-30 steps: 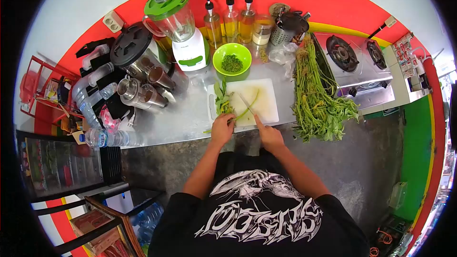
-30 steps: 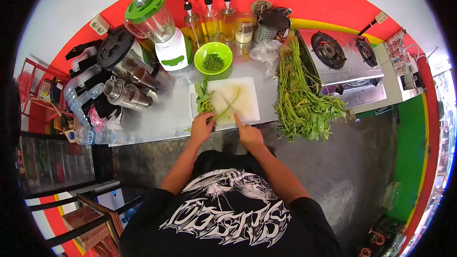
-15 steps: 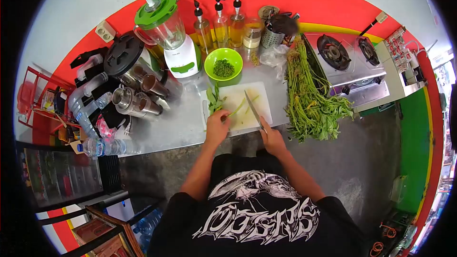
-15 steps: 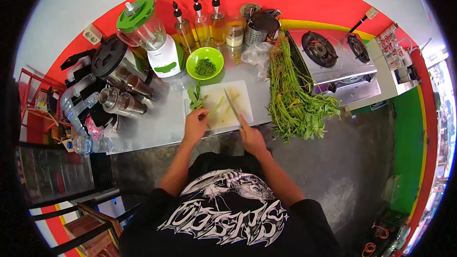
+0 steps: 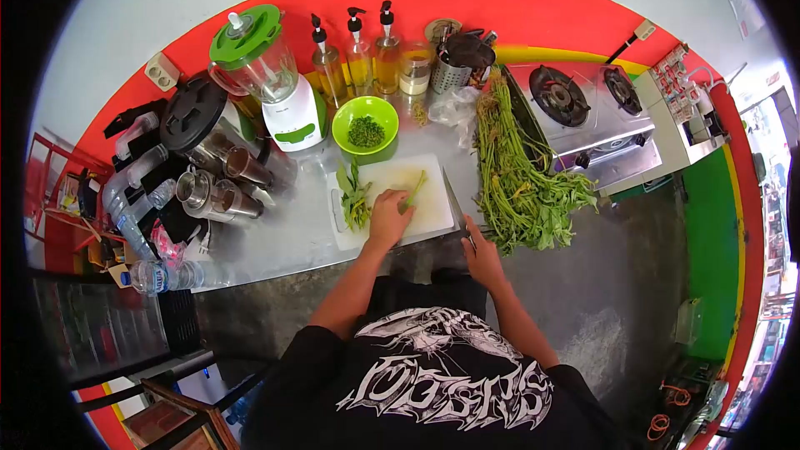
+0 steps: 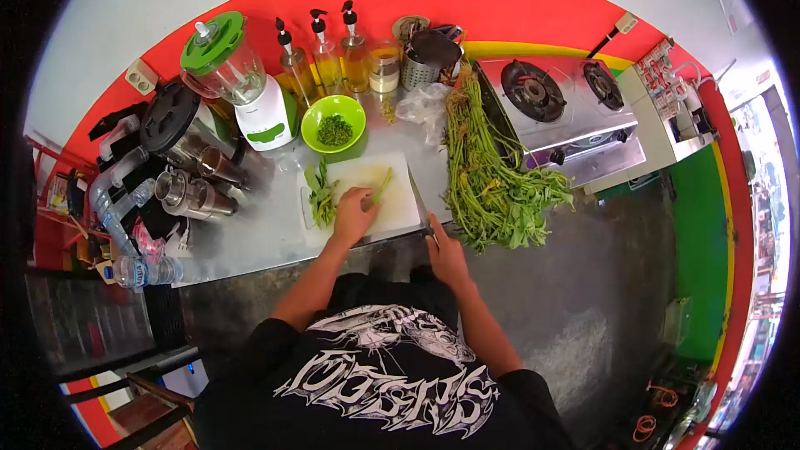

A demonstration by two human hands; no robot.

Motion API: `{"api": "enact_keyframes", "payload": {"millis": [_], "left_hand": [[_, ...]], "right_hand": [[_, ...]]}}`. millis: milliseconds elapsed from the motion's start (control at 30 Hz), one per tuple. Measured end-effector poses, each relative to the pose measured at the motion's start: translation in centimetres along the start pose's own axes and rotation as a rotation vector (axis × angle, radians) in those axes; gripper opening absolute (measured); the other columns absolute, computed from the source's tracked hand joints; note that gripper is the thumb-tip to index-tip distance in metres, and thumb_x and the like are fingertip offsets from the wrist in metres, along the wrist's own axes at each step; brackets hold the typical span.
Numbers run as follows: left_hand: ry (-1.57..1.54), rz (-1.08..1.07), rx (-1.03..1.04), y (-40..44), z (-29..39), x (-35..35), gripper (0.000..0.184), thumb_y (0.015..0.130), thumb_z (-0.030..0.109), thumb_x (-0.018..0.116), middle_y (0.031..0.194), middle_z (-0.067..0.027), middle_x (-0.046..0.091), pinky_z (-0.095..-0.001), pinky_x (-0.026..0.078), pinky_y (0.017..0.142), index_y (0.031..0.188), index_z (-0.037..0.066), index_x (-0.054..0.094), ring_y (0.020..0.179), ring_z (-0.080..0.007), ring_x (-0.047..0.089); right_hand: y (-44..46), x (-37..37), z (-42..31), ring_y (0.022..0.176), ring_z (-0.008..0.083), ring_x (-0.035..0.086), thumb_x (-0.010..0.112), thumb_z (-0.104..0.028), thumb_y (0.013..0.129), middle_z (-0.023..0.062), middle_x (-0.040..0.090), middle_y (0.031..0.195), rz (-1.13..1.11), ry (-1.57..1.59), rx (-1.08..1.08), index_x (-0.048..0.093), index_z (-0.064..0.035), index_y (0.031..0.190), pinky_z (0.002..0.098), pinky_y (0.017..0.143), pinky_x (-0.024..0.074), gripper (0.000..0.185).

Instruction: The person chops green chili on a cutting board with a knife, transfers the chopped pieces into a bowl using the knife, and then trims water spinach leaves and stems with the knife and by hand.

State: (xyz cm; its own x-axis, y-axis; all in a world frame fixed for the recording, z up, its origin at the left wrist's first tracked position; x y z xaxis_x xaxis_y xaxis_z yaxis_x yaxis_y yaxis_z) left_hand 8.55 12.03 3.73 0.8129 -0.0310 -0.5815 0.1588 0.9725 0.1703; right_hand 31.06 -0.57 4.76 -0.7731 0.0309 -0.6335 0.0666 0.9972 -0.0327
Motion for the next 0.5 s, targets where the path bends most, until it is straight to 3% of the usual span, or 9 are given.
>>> {"api": "enact_keyframes", "payload": {"millis": [33,100,167,233,333,500], "left_hand": [[-0.001,0.084,0.074,-0.2,0.5,-1.0,0.025,0.077,0.008,0.074,0.099,-0.0153,0.068,-0.0423,0.052,0.084,0.101,0.001,0.071,0.094,-0.0335,0.065],[-0.054,0.089,0.010,-0.6,-0.6,-2.3,0.024,0.076,0.008,0.075,0.102,-0.0163,0.068,-0.0407,0.052,0.083,0.099,0.001,0.071,0.095,-0.0333,0.065],[-0.064,0.088,-0.074,-1.6,-2.5,-3.6,0.021,0.077,0.007,0.074,0.101,-0.0164,0.068,-0.0393,0.052,0.082,0.097,0.000,0.070,0.093,-0.0319,0.065],[-0.023,0.059,-0.157,-2.5,-3.2,-4.7,0.018,0.079,0.005,0.071,0.096,-0.0159,0.068,-0.0388,0.052,0.079,0.096,0.000,0.070,0.088,-0.0308,0.066],[-0.086,0.131,-0.058,-4.0,-3.7,-5.6,0.013,0.084,-0.001,0.067,0.089,-0.0128,0.067,-0.0331,0.053,0.071,0.097,0.000,0.069,0.074,-0.0226,0.065],[-0.154,0.101,-0.119,-5.2,-3.9,-6.4,0.016,0.084,-0.001,0.068,0.088,-0.0121,0.069,-0.0327,0.053,0.070,0.100,0.000,0.069,0.074,-0.0221,0.066]], "right_hand": [[0.1,-0.1,-0.3,0.070,0.0331,0.067,0.057,-0.013,0.098,0.0252,0.069,0.099,0.016,0.007,-0.040,0.037,-0.0189,0.154,0.0435,0.069,0.0521,0.060],[0.0,-0.3,-1.1,0.069,0.0308,0.068,0.058,-0.013,0.098,0.0242,0.070,0.097,0.034,0.013,-0.082,0.038,-0.0188,0.154,0.0430,0.069,0.0521,0.060],[0.4,0.2,-2.0,0.087,0.0488,0.064,0.057,-0.016,0.099,0.0285,0.068,0.100,-0.085,0.037,0.005,0.038,-0.0191,0.153,0.0535,0.076,0.0500,0.058],[0.9,0.6,-3.0,0.087,0.0486,0.064,0.056,-0.018,0.099,0.0285,0.068,0.097,-0.125,-0.006,-0.005,0.038,-0.0207,0.153,0.0536,0.076,0.0497,0.057],[1.6,2.0,-4.1,0.086,0.0484,0.063,0.055,-0.022,0.099,0.0284,0.067,0.091,-0.201,-0.048,-0.020,0.038,-0.0237,0.153,0.0538,0.076,0.0496,0.056],[2.0,4.7,-4.7,0.087,0.0460,0.065,0.055,-0.024,0.099,0.0262,0.068,0.096,-0.238,-0.136,-0.110,0.041,-0.0216,0.152,0.0513,0.079,0.0502,0.055]]}}
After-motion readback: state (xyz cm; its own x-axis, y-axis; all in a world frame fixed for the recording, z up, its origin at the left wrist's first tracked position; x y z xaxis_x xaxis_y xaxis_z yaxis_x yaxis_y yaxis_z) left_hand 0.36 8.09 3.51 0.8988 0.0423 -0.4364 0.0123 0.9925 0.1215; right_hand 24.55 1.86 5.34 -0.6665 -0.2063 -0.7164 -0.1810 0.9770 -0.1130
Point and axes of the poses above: each hand's wrist, its own y-axis towards the middle knuckle, its own x-axis out of the palm, z = x × y, the point moved 6 cm from there along y, towards the middle knuckle
